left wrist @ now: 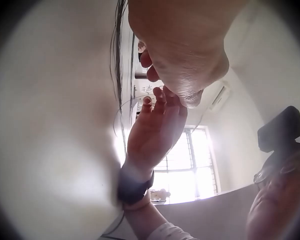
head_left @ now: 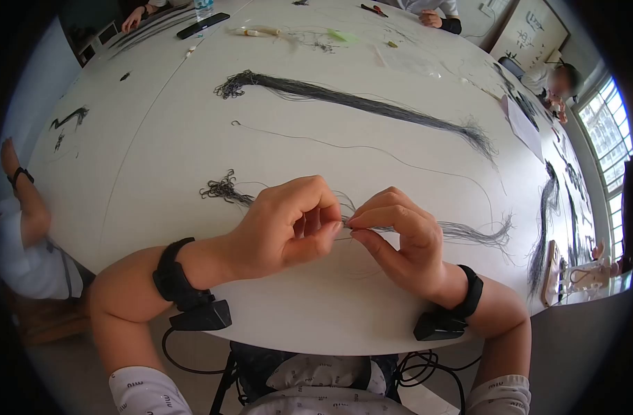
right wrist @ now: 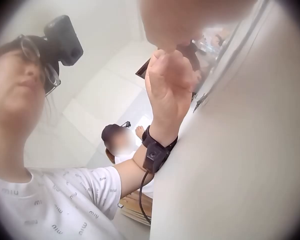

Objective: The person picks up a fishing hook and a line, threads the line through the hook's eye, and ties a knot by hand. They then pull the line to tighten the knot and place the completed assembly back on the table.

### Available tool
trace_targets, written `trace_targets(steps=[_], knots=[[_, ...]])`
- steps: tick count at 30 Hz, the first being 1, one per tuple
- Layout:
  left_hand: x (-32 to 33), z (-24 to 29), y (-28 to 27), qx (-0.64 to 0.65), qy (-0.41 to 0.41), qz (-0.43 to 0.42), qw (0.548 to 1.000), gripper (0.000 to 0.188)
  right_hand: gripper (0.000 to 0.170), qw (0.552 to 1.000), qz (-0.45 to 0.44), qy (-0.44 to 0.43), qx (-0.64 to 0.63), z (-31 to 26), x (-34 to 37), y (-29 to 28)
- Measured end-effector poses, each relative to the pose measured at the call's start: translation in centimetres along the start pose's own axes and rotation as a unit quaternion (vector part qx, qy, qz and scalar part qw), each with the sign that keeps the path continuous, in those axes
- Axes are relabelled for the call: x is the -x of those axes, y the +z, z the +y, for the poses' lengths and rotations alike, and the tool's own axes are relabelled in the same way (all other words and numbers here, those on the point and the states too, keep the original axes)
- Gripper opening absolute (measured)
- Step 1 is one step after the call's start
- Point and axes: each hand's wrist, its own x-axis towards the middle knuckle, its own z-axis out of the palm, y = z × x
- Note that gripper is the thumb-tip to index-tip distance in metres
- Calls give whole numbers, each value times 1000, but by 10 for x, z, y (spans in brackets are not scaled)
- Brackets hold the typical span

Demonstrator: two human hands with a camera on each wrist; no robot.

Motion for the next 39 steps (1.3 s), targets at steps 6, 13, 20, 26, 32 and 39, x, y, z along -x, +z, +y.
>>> trace_targets(steps=[6, 13, 20, 26, 32, 39], knots=[[0, 1, 2, 86, -88, -48, 991, 7, 6, 992, 6, 80, -98, 0, 6, 2], [-4, 5, 5, 45, -64, -9, 997, 10, 15, 921, -25, 243, -305, -5, 6, -1], [-3, -1, 5, 10, -3, -6, 1000, 9, 18, 897, -59, 304, -317, -8, 2, -4], [1, -5, 4, 91, -47, 34, 994, 4, 15, 883, -62, 325, -333, -9, 2, -5], [1, -3, 4, 111, -12, 66, 992, 6, 10, 872, -89, 332, -347, -10, 1, -8], [2, -4, 2, 98, -8, 48, 994, 5, 7, 871, -117, 313, -359, -8, 3, -9]])
